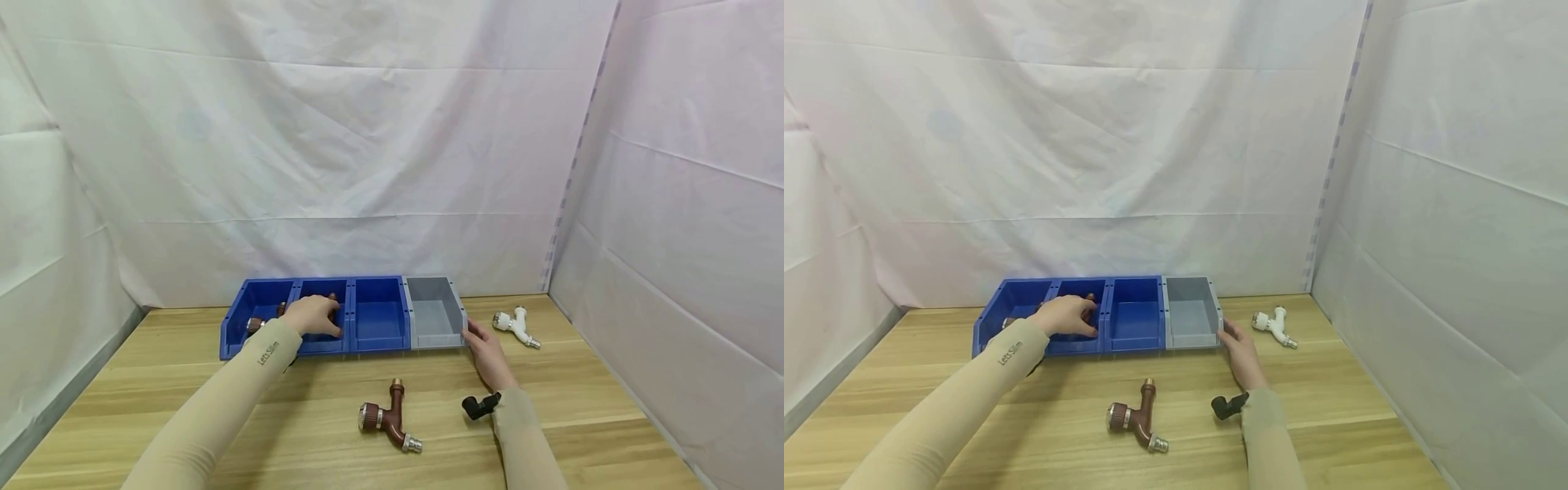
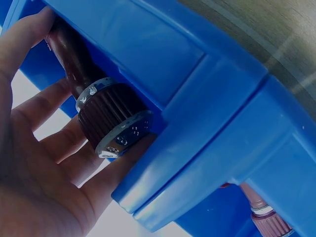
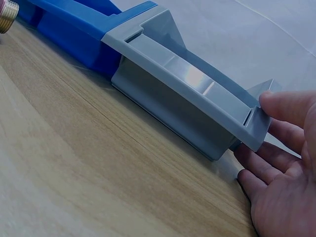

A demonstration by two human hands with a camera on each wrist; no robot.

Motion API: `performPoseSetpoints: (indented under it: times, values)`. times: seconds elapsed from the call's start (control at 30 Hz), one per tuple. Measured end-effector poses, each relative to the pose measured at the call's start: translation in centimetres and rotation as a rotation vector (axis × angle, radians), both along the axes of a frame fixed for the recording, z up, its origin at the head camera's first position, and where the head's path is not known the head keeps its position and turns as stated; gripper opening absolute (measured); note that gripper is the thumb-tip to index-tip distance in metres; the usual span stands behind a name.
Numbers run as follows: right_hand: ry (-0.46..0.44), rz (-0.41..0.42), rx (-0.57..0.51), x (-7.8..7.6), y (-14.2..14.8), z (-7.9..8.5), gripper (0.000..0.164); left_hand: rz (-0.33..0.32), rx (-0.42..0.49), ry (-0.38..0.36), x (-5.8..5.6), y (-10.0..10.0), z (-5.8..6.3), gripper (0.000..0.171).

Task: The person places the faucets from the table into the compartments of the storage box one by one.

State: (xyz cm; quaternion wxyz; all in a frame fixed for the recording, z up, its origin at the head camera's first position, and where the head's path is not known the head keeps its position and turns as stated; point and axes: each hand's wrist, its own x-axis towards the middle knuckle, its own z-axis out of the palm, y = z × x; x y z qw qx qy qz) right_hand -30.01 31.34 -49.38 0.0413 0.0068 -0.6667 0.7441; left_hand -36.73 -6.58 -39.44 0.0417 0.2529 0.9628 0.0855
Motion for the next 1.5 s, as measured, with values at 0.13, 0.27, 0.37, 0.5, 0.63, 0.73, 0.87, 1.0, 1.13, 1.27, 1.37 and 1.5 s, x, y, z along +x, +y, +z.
performPoseSetpoints:
  times: [0.13,0.27,0.37,0.5,0.63,0.73,0.87,1.0,1.13,1.27,1.37,1.5]
  values:
    - [-0.005,-0.004,0.004,0.0,0.0,-0.2,0.053,-0.001,-0.005,-0.008,0.0,0.1,-0.1,0.063]
    - [-0.004,-0.014,0.009,0.0,0.0,-0.3,0.053,-0.006,-0.01,-0.003,-0.1,0.2,-0.3,0.052]
    - [-0.003,-0.021,0.012,0.0,0.0,-0.4,0.053,-0.009,-0.016,-0.005,-0.3,0.3,-0.3,0.042]
    - [-0.002,-0.017,0.006,0.0,0.1,-0.3,0.053,0.001,-0.014,-0.013,-0.5,0.3,-0.4,0.038]
    - [-0.002,-0.01,-0.001,0.0,0.1,-0.2,0.053,0.009,-0.004,-0.023,-0.5,0.3,-0.7,0.04]
    - [-0.007,-0.008,-0.005,0.0,0.0,-0.2,0.052,0.008,-0.001,-0.031,-0.5,0.3,-0.9,0.044]
    - [-0.013,-0.008,-0.008,0.1,-0.1,-0.1,0.051,0.008,0.002,-0.033,-0.4,0.2,-1.0,0.053]
    - [-0.014,-0.013,0.014,0.1,-0.1,-0.1,0.051,0.006,0.008,-0.033,-0.5,0.1,-1.1,0.048]
    - [-0.013,-0.01,0.034,0.0,-0.1,-0.1,0.051,0.0,0.004,-0.036,-0.6,0.0,-1.1,0.034]
    - [-0.013,-0.016,0.025,0.0,-0.2,-0.1,0.05,0.001,0.002,-0.035,-0.8,0.1,-1.1,0.031]
    - [-0.013,-0.021,0.026,0.1,-0.2,0.0,0.051,0.002,0.006,-0.04,-0.9,0.1,-1.0,0.033]
    - [-0.011,-0.021,0.021,0.2,-0.2,0.1,0.052,-0.002,0.018,-0.059,-0.9,0.2,-1.1,0.032]
